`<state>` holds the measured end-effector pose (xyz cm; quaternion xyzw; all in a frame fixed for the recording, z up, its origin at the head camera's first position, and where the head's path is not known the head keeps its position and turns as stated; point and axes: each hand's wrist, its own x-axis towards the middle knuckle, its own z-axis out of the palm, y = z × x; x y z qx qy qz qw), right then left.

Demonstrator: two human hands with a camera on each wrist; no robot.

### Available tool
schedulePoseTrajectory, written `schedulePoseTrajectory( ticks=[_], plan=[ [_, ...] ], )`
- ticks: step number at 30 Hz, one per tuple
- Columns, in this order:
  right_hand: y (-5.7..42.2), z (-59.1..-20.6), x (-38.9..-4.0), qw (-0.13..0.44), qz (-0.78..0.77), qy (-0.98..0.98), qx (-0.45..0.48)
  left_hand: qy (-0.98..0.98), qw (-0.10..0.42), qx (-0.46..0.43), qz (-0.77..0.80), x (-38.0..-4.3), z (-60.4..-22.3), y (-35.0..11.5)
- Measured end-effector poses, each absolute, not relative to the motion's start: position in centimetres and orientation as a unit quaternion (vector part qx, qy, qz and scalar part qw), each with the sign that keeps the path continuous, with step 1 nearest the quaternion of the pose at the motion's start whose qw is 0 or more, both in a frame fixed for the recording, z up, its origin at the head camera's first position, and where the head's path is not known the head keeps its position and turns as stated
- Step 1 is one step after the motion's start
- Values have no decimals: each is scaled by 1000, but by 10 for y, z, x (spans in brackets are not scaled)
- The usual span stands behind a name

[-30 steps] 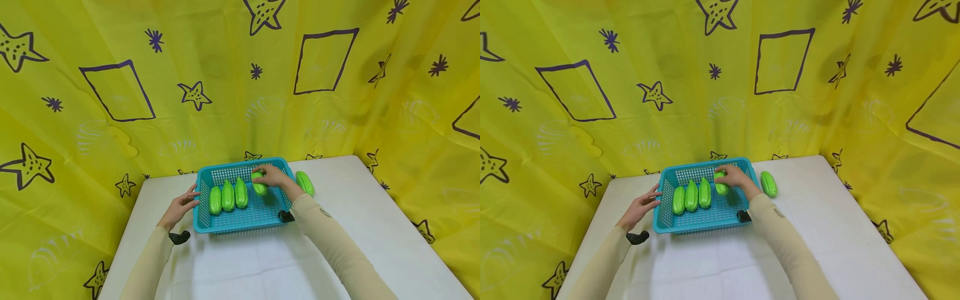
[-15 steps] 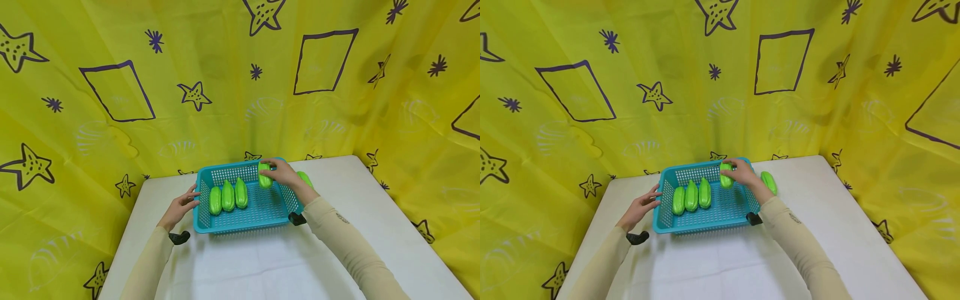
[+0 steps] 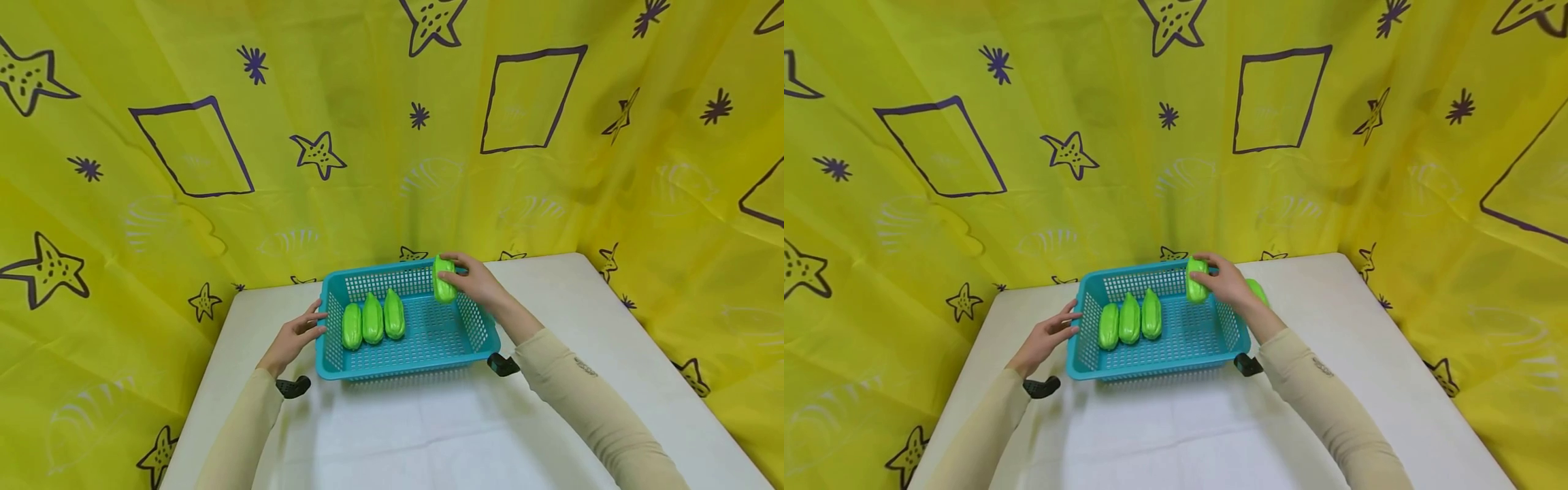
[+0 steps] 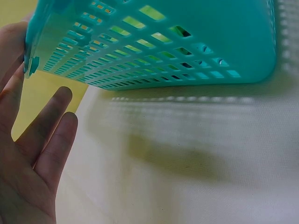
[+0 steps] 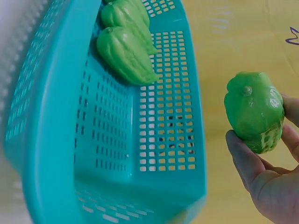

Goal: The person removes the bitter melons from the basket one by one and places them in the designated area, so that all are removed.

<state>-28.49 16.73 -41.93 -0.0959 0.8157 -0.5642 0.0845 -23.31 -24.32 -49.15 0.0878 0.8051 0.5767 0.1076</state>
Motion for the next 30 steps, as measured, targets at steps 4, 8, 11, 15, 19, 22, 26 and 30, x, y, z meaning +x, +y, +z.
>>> schedulePoseTrajectory(
  ticks=[4, 8, 11, 15, 19, 22, 26, 30],
  plan=[
    [179, -417, -284, 71, -564, 818, -87, 806, 114, 85, 574, -227, -478, -239],
    [197, -419, -287, 57, -570, 816, -80, 805, 115, 84, 576, -226, -476, -238],
    [214, -423, -291, 54, -584, 807, -69, 805, 110, 84, 577, -229, -483, -240],
    [237, -432, -296, 55, -594, 800, -58, 808, 101, 87, 573, -236, -497, -245],
    [259, -444, -302, 56, -590, 804, -50, 812, 96, 87, 569, -240, -506, -249],
    [272, -450, -306, 56, -582, 810, -42, 815, 94, 85, 566, -242, -506, -251],
    [284, -456, -309, 61, -557, 827, -34, 816, 95, 82, 564, -242, -505, -250],
    [298, -457, -311, 83, -512, 854, -53, 814, 104, 80, 565, -234, -488, -243]
  ],
)
